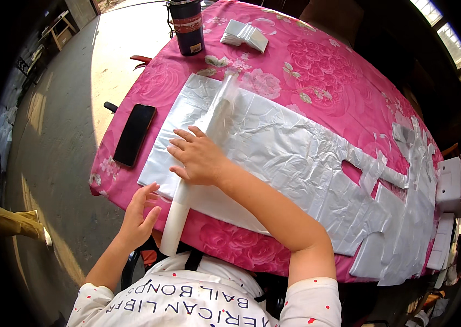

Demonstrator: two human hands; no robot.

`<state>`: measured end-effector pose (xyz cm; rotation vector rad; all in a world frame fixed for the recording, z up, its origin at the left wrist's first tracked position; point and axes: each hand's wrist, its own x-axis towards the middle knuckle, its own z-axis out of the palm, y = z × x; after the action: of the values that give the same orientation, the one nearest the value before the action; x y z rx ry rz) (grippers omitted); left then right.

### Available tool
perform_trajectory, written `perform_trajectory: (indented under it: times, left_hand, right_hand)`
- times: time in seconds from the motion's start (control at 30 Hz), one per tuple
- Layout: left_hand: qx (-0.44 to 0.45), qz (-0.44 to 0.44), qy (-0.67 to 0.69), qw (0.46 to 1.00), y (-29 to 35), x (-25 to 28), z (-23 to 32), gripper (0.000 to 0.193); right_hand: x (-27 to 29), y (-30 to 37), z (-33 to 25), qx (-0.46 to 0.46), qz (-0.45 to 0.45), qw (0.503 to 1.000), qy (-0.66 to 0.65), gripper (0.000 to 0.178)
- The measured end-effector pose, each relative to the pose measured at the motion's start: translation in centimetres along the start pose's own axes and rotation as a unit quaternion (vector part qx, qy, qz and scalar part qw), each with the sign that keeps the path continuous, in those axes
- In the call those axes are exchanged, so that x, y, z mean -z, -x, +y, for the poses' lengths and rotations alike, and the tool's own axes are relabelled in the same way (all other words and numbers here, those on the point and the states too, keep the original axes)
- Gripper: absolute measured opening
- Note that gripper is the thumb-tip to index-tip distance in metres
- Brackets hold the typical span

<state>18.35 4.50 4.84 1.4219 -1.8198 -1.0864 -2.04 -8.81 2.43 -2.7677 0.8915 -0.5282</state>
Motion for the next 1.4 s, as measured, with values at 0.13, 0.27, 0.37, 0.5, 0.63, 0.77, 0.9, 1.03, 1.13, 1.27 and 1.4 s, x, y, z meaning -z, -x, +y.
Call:
perform_trajectory:
  times: [0.13, 0.27, 0.37, 0.5, 0.63, 0.77, 0.9, 1.03, 1.13, 1.27, 1.4]
  left_hand:
    - [0.014, 0.058, -0.238, 0.969, 0.9, -1.5, 1.1, 0.070]
    - [0.131, 0.044, -0.244, 0.960, 1.2, -1.8, 0.5, 0.086]
    - [0.133, 0.021, 0.027, 0.991, 1.4, -1.1, -0.4, 0.085]
    - [0.161, -0.108, 0.383, 0.903, 1.3, -1.3, 1.0, 0.077]
    - [0.178, -0.285, 0.696, 0.634, 0.8, -1.7, 2.1, 0.078]
    - [0.147, -0.178, 0.467, 0.853, -0.5, -4.0, 5.0, 0.069]
    - [0.180, -0.217, 0.401, 0.871, -1.4, -5.3, 6.0, 0.058]
    - [0.215, -0.322, 0.521, 0.760, -1.6, -5.2, 5.9, 0.055]
    - [0.232, -0.369, 0.562, 0.703, -1.4, -5.0, 4.2, 0.059]
    - [0.210, -0.342, 0.441, 0.802, -2.7, -4.8, 3.2, 0.054]
    - [0.228, -0.219, 0.289, 0.903, -2.2, -6.0, 2.4, 0.045]
  right_hand:
    - [-3.1, -5.8, -2.1, -0.121, 0.111, 0.986, 0.025, 0.047]
    - [-3.7, -6.5, -4.3, -0.294, 0.301, 0.907, -0.007, 0.059]
    - [-5.8, -4.5, -4.8, -0.409, 0.369, 0.808, -0.207, 0.077]
    - [-1.3, -1.5, -5.7, -0.309, 0.370, 0.519, -0.706, 0.070]
    - [3.8, 1.1, -6.1, -0.141, 0.278, 0.372, -0.874, 0.062]
    - [7.7, 2.7, -6.4, -0.304, 0.230, 0.573, -0.726, 0.067]
    - [6.9, 4.2, -6.6, -0.275, 0.255, 0.572, -0.729, 0.079]
    - [5.7, 5.9, -7.6, -0.251, 0.311, 0.499, -0.769, 0.079]
    - [5.0, 6.4, -8.4, -0.272, 0.325, 0.501, -0.754, 0.074]
    - [3.2, 7.0, -8.7, -0.349, 0.349, 0.508, -0.706, 0.063]
    - [-0.4, 7.2, -8.8, -0.384, 0.339, 0.537, -0.670, 0.055]
